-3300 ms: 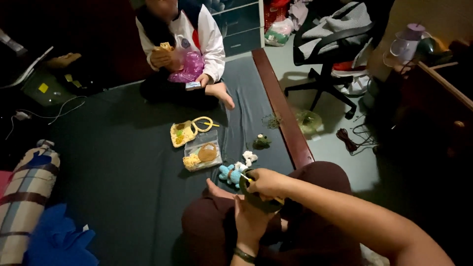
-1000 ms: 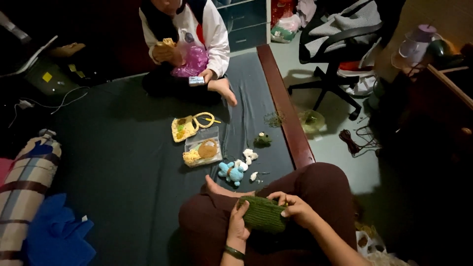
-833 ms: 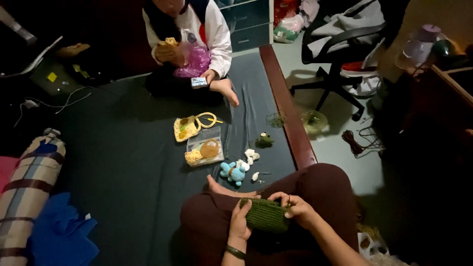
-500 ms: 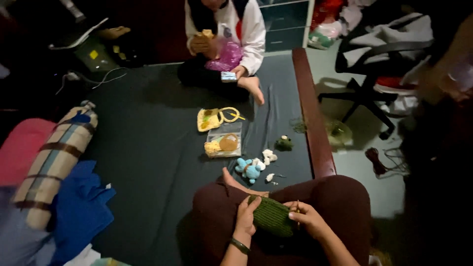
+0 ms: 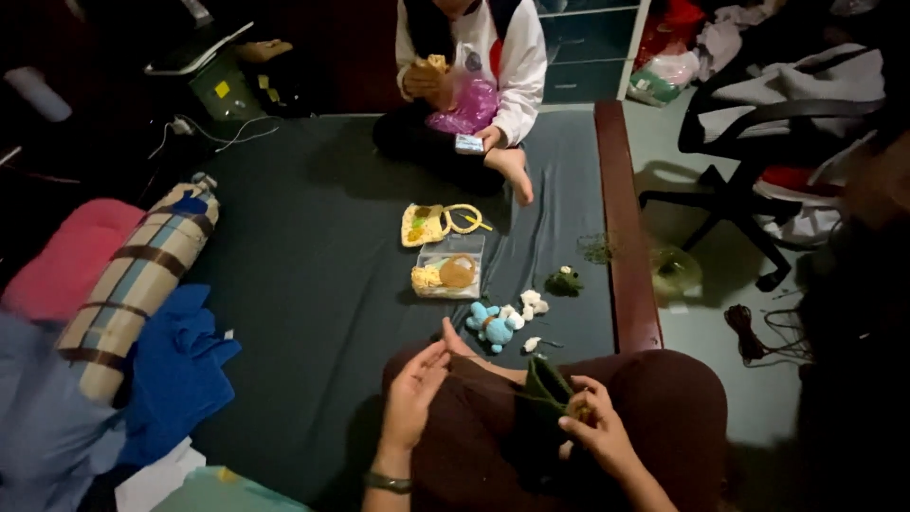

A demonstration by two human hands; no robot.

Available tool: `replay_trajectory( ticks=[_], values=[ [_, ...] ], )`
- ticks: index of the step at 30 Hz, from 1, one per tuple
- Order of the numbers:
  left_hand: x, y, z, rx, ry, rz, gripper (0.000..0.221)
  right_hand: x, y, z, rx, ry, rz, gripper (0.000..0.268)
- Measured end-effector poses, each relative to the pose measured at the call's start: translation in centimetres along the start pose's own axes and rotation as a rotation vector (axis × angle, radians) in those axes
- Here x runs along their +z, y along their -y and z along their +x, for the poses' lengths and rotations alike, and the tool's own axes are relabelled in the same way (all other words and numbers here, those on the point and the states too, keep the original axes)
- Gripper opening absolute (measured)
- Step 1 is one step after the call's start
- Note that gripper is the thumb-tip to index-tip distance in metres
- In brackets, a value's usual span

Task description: Crocheting a small green pouch using a crochet hook and yarn while sitting on the floor.

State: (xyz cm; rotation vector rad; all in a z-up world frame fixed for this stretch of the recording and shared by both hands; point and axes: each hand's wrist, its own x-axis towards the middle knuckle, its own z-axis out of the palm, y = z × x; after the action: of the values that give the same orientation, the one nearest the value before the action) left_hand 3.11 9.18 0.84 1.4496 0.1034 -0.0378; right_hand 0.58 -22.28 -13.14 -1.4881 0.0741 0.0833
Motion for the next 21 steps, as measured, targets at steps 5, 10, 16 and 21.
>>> replay_trajectory(
  ticks=[5,10,16,21],
  values=[
    [-3.1,-5.4,3.7,0.039,-0.005,0.393,0.064,-0.4,2.7,1.5,-0.170,0.091,-0.211,0.012],
    [-7.6,-8.7,13.4,0.527,-0.032,0.860,0.068,-2.7,10.1,5.5,-0.069,0.114,-0.406,0.014],
    [-12.1,-17.8,16.9,0.653,-0.322,1.388,0.063,-2.9,21.7,7.0,-0.073,0.332,-0.424,0.036],
    [-18.7,-23.9,15.3,0.523,-0.474,1.614,0.045,-0.8,28.3,6.4,-0.140,0.159,-0.783,0.025]
  ],
)
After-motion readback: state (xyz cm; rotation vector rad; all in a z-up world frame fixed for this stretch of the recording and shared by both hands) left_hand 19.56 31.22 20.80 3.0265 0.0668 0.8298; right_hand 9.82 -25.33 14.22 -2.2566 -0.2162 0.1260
